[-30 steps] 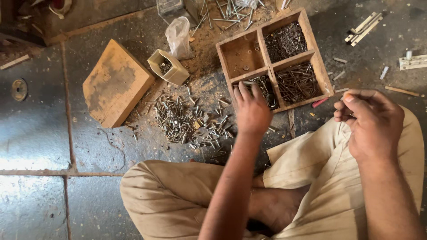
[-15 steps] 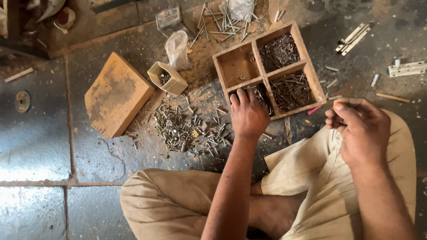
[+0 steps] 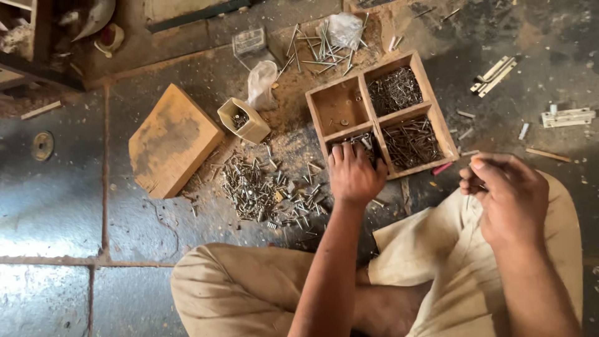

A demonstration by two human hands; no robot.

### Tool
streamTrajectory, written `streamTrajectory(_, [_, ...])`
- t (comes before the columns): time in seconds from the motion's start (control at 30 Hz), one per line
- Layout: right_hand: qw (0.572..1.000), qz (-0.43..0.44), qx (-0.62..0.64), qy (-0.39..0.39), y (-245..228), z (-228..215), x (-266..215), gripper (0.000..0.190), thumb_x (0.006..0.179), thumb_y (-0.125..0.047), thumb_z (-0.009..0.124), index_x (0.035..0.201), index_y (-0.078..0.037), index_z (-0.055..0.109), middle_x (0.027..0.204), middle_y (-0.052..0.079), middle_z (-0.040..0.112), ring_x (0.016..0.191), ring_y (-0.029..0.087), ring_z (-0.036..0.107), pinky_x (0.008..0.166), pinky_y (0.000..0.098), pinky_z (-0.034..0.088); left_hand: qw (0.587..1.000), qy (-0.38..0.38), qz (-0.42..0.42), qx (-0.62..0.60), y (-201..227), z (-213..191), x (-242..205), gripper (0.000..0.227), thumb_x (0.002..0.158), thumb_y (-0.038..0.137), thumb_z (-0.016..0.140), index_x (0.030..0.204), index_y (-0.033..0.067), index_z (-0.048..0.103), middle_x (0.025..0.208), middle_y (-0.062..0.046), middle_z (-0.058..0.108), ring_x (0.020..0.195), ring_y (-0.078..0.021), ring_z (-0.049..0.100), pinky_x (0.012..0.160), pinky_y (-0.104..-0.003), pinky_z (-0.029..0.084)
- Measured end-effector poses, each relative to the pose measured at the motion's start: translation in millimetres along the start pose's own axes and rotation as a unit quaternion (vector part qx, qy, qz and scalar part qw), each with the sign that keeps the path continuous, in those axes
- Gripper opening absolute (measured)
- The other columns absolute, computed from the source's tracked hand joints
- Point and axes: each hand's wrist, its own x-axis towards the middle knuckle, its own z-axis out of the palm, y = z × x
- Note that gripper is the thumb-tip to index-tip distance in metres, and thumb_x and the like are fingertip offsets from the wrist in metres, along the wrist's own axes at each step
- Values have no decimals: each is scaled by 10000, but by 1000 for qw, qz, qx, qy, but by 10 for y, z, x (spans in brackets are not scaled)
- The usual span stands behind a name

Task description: The person sits on the floor and sorts a mixed pile of metal fasteners, including screws and nails, into a compartmentalized wooden box. They pick up handfuls of fasteners, separate them by type, and place them into specific sections of the box.

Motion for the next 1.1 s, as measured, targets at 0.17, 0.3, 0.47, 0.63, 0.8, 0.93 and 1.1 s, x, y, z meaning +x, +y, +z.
streamTrajectory(0.17, [1000,16,-7,7,8,-97,-68,73,1022,-17,693,1087,16,683,955,104,700,811,186,684,705,302,569,985,154,72,-38,-44,136,-141,655,877,432,603,1320,-51,586,1404,-330,473,1247,-486,457,1021,-558,411])
streamTrajectory(0.3, [1000,14,-8,9,-11,-68,-86,65,1021,-23,693,1075,11,681,953,102,702,805,185,682,701,304,564,994,74,65,-53,-77,135,-168,507,931,426,562,1215,12,635,1320,-255,541,1209,-415,494,1026,-541,425])
streamTrajectory(0.47, [1000,15,-17,7,-28,-40,-97,70,1021,-34,693,1078,6,684,946,107,701,801,180,675,703,301,559,994,12,95,-49,-111,215,-362,417,1075,400,458,1232,61,642,1306,-204,579,1265,-376,512,1090,-509,434])
streamTrajectory(0.63, [999,17,-26,5,7,-56,-102,64,1030,-31,692,1077,10,679,943,111,701,785,182,662,703,299,547,968,218,115,49,-115,128,-183,695,875,473,542,1357,-29,557,1356,-277,525,1281,-430,468,1067,-528,391])
streamTrajectory(0.8, [1000,22,-15,3,-3,2,-67,68,1020,-23,682,1083,2,685,944,97,697,809,180,677,706,308,562,993,23,118,-8,-120,-38,-136,622,922,389,537,1416,11,541,1429,-248,507,1295,-404,482,1074,-535,416])
streamTrajectory(0.93, [1000,21,-17,12,-7,40,-55,60,1017,-21,684,1072,4,681,947,98,698,804,184,674,695,312,554,975,106,181,-67,-129,-18,-470,505,988,415,546,1333,49,584,1445,-200,559,1338,-435,515,1120,-532,454])
streamTrajectory(1.1, [1000,22,-6,14,19,-26,-41,57,1022,-17,685,1075,2,678,949,94,693,817,183,675,699,316,556,974,106,187,-68,-124,109,-580,591,1041,491,462,1422,52,564,1466,-256,548,1342,-448,530,1164,-549,413])
